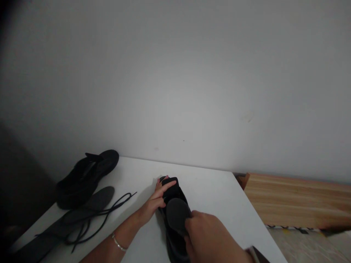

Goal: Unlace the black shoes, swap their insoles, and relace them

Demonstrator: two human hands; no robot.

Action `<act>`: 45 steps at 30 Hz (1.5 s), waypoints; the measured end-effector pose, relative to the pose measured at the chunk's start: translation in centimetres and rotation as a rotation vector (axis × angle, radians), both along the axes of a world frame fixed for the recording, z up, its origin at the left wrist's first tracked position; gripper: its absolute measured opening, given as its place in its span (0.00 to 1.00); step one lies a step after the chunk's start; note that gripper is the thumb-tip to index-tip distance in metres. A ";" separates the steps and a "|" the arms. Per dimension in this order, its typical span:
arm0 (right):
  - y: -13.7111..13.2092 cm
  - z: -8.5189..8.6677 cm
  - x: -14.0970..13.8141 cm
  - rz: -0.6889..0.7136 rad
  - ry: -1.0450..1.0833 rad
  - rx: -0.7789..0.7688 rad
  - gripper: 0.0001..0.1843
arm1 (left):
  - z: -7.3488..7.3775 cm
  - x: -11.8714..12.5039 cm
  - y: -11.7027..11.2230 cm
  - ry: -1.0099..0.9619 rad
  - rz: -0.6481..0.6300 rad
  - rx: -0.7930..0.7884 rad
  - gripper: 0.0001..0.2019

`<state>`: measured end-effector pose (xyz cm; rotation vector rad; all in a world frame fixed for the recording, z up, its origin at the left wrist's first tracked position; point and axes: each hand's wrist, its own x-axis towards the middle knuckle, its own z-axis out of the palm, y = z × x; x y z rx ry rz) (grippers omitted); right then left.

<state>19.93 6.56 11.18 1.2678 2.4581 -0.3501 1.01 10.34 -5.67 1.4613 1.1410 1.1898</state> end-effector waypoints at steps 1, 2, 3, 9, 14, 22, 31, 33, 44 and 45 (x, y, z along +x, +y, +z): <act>0.2 0.0 -0.4 -0.013 -0.011 0.009 0.13 | 0.1 0.0 0.0 0.001 -0.005 0.000 0.45; 0.4 0.0 -0.9 -0.021 -0.022 0.016 0.14 | 0.3 -0.1 -0.1 0.003 -0.011 -0.002 0.45; 0.6 -0.2 -1.3 -0.018 -0.031 0.027 0.15 | 0.5 -0.1 -0.2 0.006 -0.018 -0.004 0.44; 1.6 -2.8 -3.6 0.090 -0.026 0.121 0.16 | 1.3 -0.4 -0.5 0.006 -0.050 -0.006 0.44; 2.2 -4.9 -5.1 0.079 0.003 0.140 0.21 | 0.2 -0.2 -0.1 -0.002 -0.023 0.009 0.46; 3.4 -7.5 -6.8 0.017 0.028 0.173 0.21 | -0.1 -0.1 0.1 -0.008 -0.020 0.030 0.47; 3.9 -7.5 -6.5 0.004 0.069 0.160 0.19 | 0.7 -0.2 -0.3 -0.002 -0.037 0.015 0.46; 4.1 -7.6 -6.3 0.008 0.082 0.152 0.19 | 0.8 -0.1 -0.3 -0.001 -0.032 0.016 0.45; 3.4 -4.5 -2.5 0.147 0.196 0.053 0.26 | 1.4 -0.2 -0.6 0.020 -0.019 -0.012 0.44; 3.3 -3.9 -1.8 0.161 0.224 0.022 0.29 | 1.4 -0.2 -0.6 0.017 -0.021 -0.010 0.44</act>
